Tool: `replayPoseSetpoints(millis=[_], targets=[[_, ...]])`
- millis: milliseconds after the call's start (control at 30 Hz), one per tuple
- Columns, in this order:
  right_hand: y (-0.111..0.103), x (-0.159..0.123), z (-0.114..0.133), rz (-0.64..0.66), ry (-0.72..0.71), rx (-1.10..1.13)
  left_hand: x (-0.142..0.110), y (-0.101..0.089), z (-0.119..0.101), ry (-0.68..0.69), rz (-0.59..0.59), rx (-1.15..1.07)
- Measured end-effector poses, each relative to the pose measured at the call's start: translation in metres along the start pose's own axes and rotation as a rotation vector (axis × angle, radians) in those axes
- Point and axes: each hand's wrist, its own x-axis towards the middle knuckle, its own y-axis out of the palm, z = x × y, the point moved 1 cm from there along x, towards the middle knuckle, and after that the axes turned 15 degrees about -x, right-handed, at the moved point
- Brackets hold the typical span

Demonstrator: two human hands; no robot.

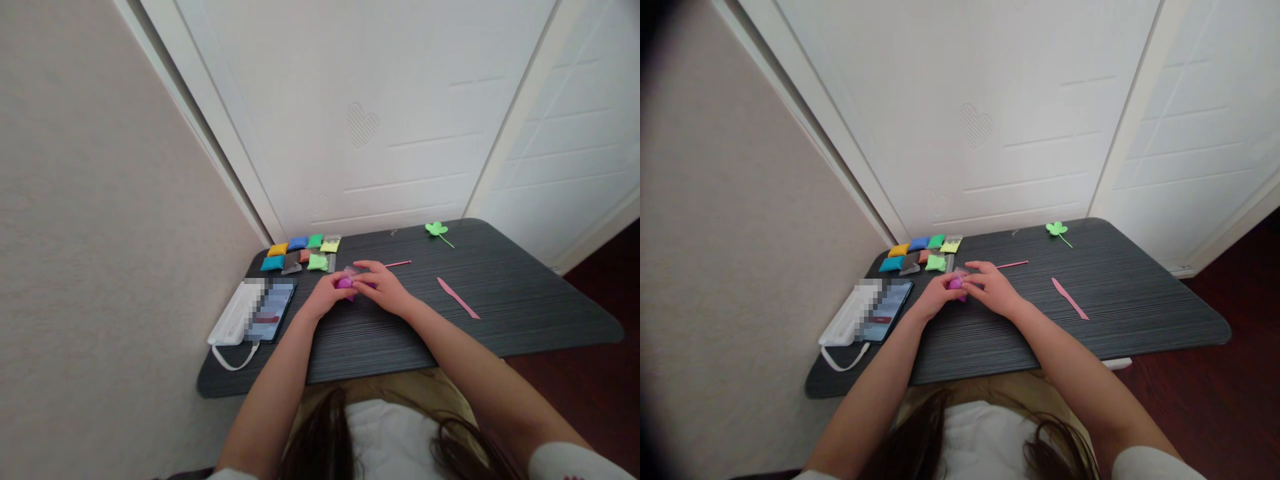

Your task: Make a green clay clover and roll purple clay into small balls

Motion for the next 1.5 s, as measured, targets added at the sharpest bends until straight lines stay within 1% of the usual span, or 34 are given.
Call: replayPoseSetpoints(millis=[67, 167, 267, 467, 567, 700, 800, 867, 1000, 1200, 1267, 1367, 1500], targets=[[0.000, 0.000, 0.000, -0.003, 0.025, 0.034, 0.000, 0.000, 0.000, -0.004, 0.003, -0.011], [0.002, -0.001, 0.001, 0.050, 0.021, 0.049, 0.000, -0.001, 0.002, -0.021, 0.022, -0.010], [0.003, -0.002, 0.002, 0.087, -0.006, 0.022, -0.001, -0.003, 0.003, -0.023, 0.042, -0.033], [0.002, 0.000, 0.003, 0.124, -0.100, -0.049, -0.003, -0.007, 0.006, -0.050, 0.120, -0.067], [0.002, 0.001, 0.006, 0.123, -0.102, -0.057, -0.003, -0.008, 0.006, -0.041, 0.105, -0.099], [0.000, 0.000, 0.011, 0.043, -0.034, 0.018, -0.001, -0.008, 0.002, 0.013, 0.017, -0.187], [-0.004, -0.001, 0.011, -0.030, 0.054, 0.068, 0.000, -0.007, 0.001, 0.005, 0.019, -0.207], [-0.005, -0.001, 0.010, -0.049, 0.092, 0.078, 0.000, -0.008, 0.002, 0.000, 0.010, -0.188], [-0.007, 0.000, 0.006, -0.026, 0.098, 0.096, 0.000, -0.011, 0.004, 0.027, -0.004, -0.117], [-0.010, 0.002, 0.001, 0.011, 0.127, 0.150, 0.000, -0.009, 0.002, 0.055, 0.030, -0.012], [-0.011, 0.001, -0.001, 0.046, 0.174, 0.157, 0.000, -0.008, 0.000, 0.047, 0.034, -0.047], [-0.011, -0.001, -0.001, 0.109, 0.233, 0.135, -0.001, -0.009, 0.000, 0.022, 0.003, -0.180], [-0.009, -0.002, 0.002, 0.118, 0.190, 0.087, 0.001, -0.010, 0.004, 0.000, -0.061, -0.266]])
